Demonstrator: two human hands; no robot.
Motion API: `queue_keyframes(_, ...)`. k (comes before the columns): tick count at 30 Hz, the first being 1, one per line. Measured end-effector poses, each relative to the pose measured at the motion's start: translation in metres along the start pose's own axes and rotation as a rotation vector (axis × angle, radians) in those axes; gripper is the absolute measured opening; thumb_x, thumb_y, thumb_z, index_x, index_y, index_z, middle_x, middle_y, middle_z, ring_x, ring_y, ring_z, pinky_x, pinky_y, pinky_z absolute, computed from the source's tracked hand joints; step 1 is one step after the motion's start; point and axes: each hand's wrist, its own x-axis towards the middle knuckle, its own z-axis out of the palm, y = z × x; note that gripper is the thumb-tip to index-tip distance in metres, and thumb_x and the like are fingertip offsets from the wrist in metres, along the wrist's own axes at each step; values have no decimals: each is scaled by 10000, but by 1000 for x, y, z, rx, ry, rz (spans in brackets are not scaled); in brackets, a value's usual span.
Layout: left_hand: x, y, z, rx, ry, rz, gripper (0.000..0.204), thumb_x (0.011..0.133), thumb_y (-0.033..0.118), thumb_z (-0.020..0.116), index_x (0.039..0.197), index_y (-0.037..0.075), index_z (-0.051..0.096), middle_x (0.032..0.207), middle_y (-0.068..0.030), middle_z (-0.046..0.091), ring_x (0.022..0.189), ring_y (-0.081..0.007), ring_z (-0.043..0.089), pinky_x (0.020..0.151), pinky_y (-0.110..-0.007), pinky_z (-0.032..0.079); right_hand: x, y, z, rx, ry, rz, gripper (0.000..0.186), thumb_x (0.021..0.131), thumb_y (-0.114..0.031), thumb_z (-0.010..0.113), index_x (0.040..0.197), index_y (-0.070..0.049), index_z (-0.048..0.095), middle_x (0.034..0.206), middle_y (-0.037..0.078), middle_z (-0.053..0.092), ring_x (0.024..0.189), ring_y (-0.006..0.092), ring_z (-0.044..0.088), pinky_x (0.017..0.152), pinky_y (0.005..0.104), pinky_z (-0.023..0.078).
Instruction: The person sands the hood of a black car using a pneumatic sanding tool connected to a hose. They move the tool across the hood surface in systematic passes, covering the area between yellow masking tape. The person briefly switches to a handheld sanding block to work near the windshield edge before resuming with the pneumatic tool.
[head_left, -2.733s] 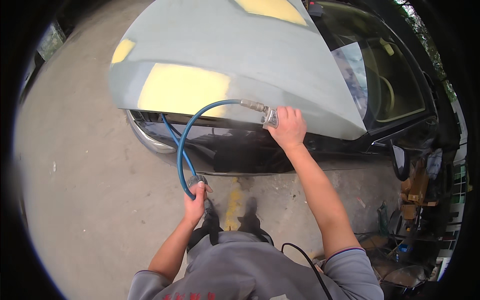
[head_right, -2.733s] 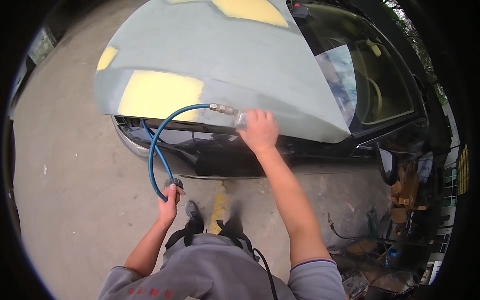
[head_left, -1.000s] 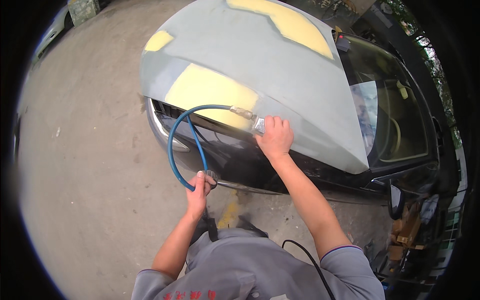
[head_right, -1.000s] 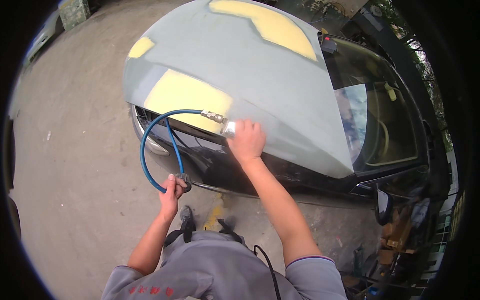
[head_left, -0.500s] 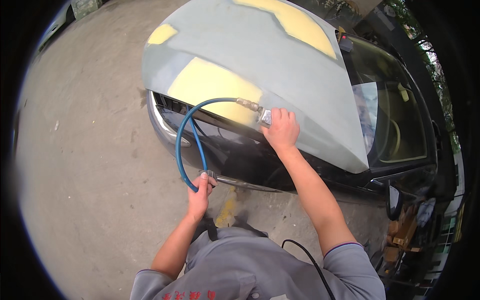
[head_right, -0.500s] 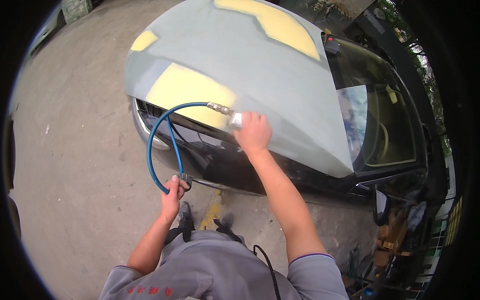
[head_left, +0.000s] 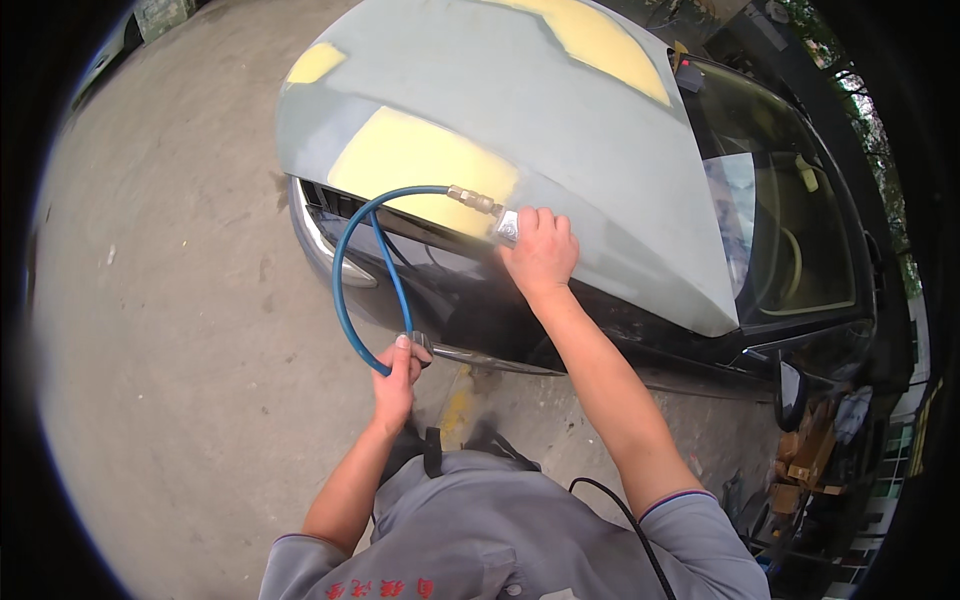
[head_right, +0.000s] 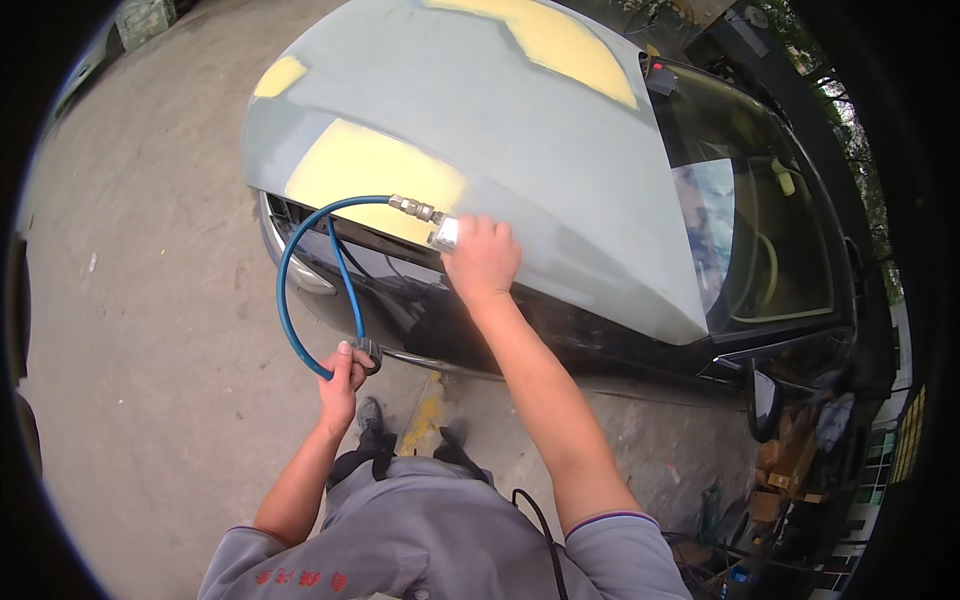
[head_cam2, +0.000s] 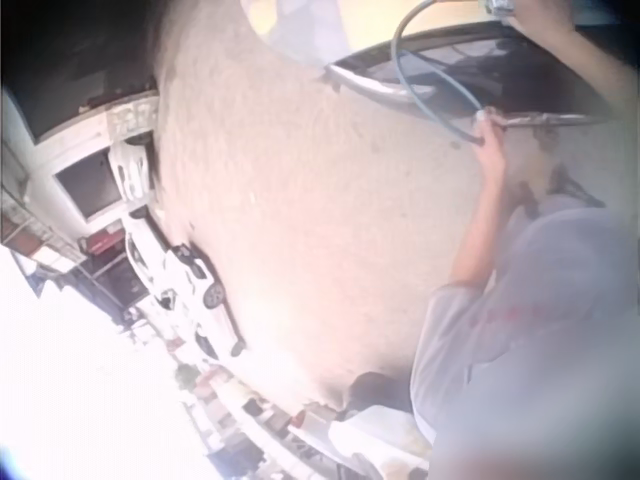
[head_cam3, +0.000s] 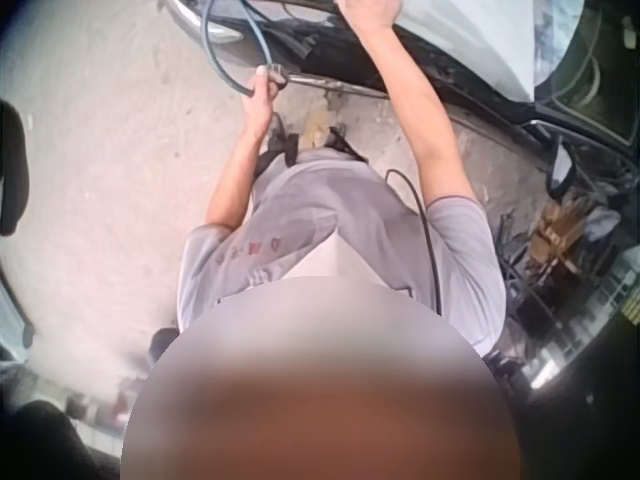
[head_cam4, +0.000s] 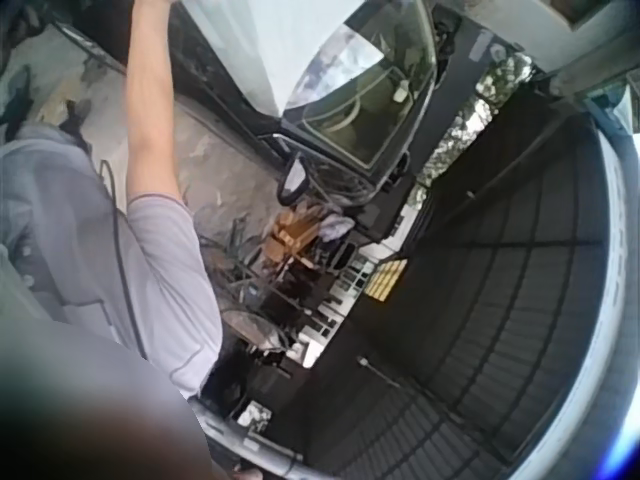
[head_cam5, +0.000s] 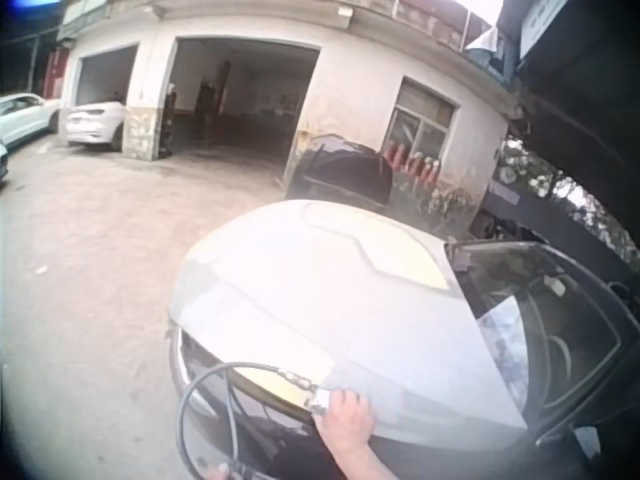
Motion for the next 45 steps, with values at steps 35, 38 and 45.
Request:
queue_keyframes(35, 2, -5, -13, -10, -53, -23, 583, 1180, 429, 502, 868, -6, 735, 601, 79, 408, 578, -48, 335, 570, -278, 268, -21, 19, -14, -38, 40, 41, 597, 606, -301, 989, 1075, -164, 645, 1031, 35, 641, 942, 300, 631, 713, 452, 553)
queue_keyframes(38, 1, -7, -16, -4, -60, -10, 590, 1181, 433, 496, 867, -5, 735, 605, 80, 405, 580, -48, 334, 569, -279, 267, -14, 1, -3, -26, 40, 5, 645, 591, -322, 1004, 1094, -140, 644, 1041, 45, 646, 942, 315, 631, 723, 452, 562)
queue_keyframes(45, 3, -5, -26, -39, -73, -63, 580, 1178, 430, 513, 859, -2, 733, 607, 83, 400, 579, -45, 331, 562, -280, 263, -31, 43, -14, -101, 99, 95, 490, 707, -316, 941, 1049, -125, 647, 999, 59, 654, 921, 333, 625, 725, 481, 564)
